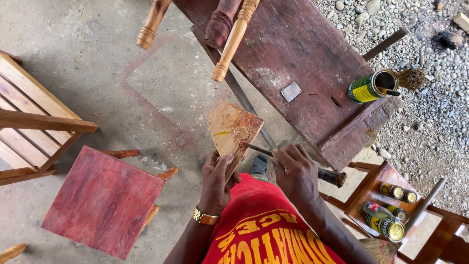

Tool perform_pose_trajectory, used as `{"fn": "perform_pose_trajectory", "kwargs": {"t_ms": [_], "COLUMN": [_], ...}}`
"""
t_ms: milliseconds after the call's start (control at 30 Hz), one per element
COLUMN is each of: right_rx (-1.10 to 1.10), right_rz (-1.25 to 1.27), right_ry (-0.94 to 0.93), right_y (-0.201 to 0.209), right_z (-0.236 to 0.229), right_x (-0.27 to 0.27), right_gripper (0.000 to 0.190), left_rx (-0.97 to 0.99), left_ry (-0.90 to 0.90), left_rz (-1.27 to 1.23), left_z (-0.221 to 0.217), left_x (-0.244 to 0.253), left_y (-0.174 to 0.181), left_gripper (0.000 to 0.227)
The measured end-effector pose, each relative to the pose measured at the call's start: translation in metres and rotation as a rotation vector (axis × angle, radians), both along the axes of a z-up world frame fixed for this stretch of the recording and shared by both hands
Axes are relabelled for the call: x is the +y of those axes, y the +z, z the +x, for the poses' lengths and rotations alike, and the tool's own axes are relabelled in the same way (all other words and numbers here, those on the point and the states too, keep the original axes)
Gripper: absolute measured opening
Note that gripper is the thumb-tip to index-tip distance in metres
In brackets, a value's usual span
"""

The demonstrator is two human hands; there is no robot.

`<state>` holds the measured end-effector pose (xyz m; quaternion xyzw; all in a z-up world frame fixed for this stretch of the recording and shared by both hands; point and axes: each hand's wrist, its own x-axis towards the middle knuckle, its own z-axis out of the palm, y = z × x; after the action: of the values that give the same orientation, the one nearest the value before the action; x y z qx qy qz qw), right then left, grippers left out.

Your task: Applying wood filler to cracks and staining the legs of a wooden stool.

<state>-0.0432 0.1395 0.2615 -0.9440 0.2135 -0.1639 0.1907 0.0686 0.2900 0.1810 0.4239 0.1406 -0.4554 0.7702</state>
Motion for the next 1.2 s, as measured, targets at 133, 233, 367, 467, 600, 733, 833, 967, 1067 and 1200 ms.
{"fn": "perform_pose_trajectory", "kwargs": {"t_ms": [133,233,367,467,600,733,833,967,1067,1200], "right_rx": [0.022,0.005,-0.049,-0.054,-0.008,0.006,0.036,0.057,0.079,0.073], "right_rz": [-0.009,-0.041,-0.083,-0.116,-0.065,0.044,0.097,0.114,0.148,0.197], "right_ry": [-0.005,0.036,0.062,0.079,0.028,-0.011,0.022,0.0,-0.028,-0.012], "right_y": [-0.013,-0.004,0.001,-0.001,-0.006,-0.004,-0.011,-0.013,-0.021,-0.028], "right_z": [-0.004,0.004,0.016,0.023,0.035,0.049,0.057,0.076,0.088,0.109], "right_x": [-0.001,0.01,0.018,0.027,0.039,0.061,0.072,0.074,0.07,0.059], "right_gripper": [0.013,0.012,0.014,0.014,0.013,0.013,0.012,0.012,0.01,0.01], "left_rx": [0.021,-0.017,-0.041,-0.075,-0.092,-0.111,-0.109,-0.081,-0.121,-0.099], "left_ry": [-0.006,-0.001,0.01,0.02,0.039,0.028,0.034,0.082,0.068,0.085], "left_rz": [0.012,0.027,0.019,0.019,-0.005,0.028,0.058,-0.027,0.016,0.026], "left_z": [0.003,0.008,0.016,0.024,0.039,0.056,0.066,0.078,0.092,0.11], "left_x": [0.004,0.007,0.016,0.024,0.038,0.055,0.063,0.069,0.066,0.059], "left_y": [0.004,0.007,0.003,0.001,-0.001,0.003,-0.007,-0.012,-0.01,-0.019], "left_gripper": [0.026,0.028,0.025,0.024,0.024,0.024,0.023,0.021,0.024,0.025]}}
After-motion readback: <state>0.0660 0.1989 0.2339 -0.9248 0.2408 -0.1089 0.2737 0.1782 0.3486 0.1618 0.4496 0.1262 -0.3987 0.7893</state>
